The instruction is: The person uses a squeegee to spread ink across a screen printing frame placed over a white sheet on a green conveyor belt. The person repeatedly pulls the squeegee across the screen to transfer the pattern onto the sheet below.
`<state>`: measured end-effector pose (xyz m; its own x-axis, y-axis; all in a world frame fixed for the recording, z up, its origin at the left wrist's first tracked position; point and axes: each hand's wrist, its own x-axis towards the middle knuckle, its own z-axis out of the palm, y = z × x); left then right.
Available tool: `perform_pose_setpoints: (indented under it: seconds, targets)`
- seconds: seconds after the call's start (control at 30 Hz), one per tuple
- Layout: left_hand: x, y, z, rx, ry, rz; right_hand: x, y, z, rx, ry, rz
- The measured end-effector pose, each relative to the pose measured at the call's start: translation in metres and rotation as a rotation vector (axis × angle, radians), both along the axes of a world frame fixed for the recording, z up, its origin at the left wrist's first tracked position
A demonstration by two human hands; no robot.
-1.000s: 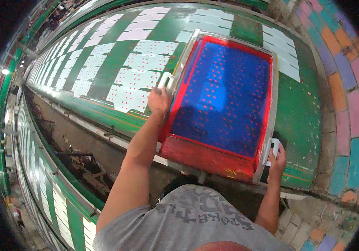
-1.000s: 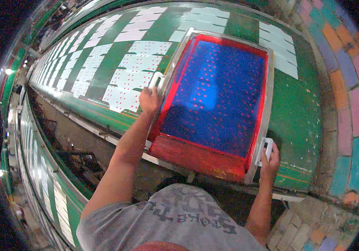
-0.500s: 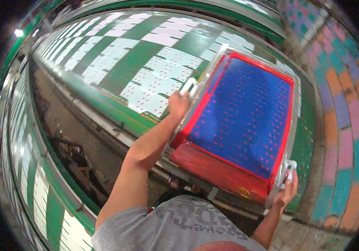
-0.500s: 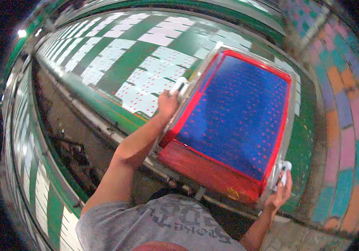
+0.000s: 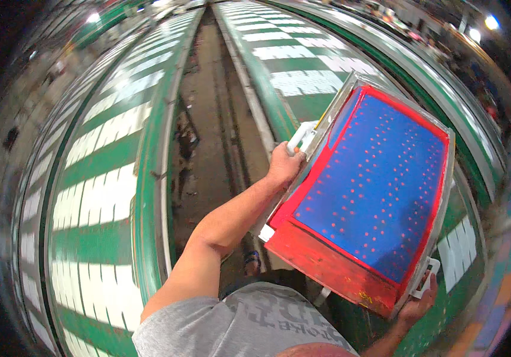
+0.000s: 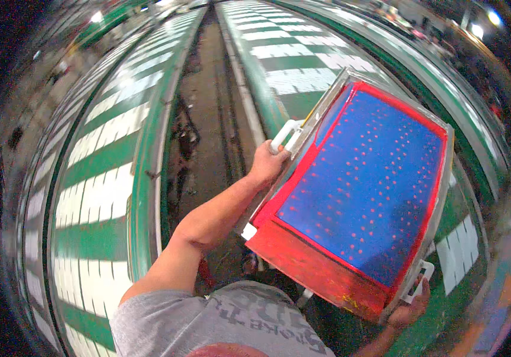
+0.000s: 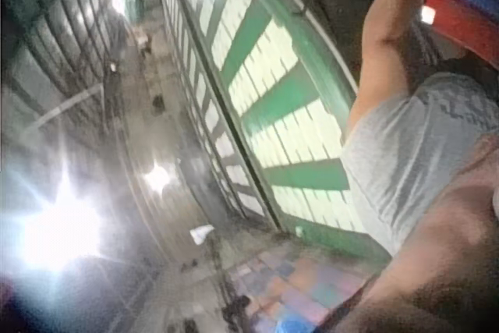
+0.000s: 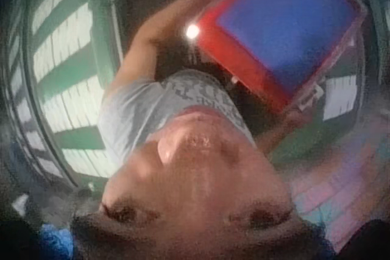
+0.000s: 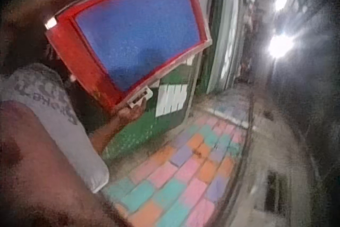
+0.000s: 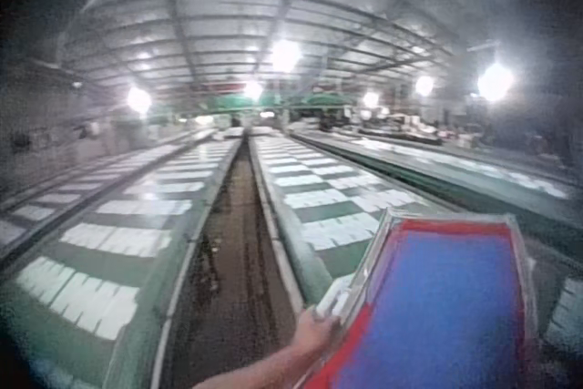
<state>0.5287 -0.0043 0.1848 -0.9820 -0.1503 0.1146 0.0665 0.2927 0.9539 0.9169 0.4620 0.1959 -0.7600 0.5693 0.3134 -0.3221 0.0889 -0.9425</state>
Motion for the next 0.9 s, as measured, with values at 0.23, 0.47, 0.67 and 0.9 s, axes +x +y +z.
perform_pose_setpoints:
  seconds: [0.23,0.47,0.67,0.9]
  targets:
    - [0.078,-0.171,0.035,-0.140,0.069,0.465,-0.121,-0.068,0.023,0.035,0.006,0.347]
    - [0.226,-0.299,0.075,-0.067,0.101,0.883,-0.211,-0.169,0.105,0.016,-0.028,0.727]
    - [0.422,-0.325,0.149,0.040,0.076,1.154,-0.176,-0.233,0.202,0.009,-0.050,1.021]
    - [0.633,-0.294,0.235,0.034,0.114,1.456,-0.141,-0.301,0.271,-0.111,-0.091,1.439]
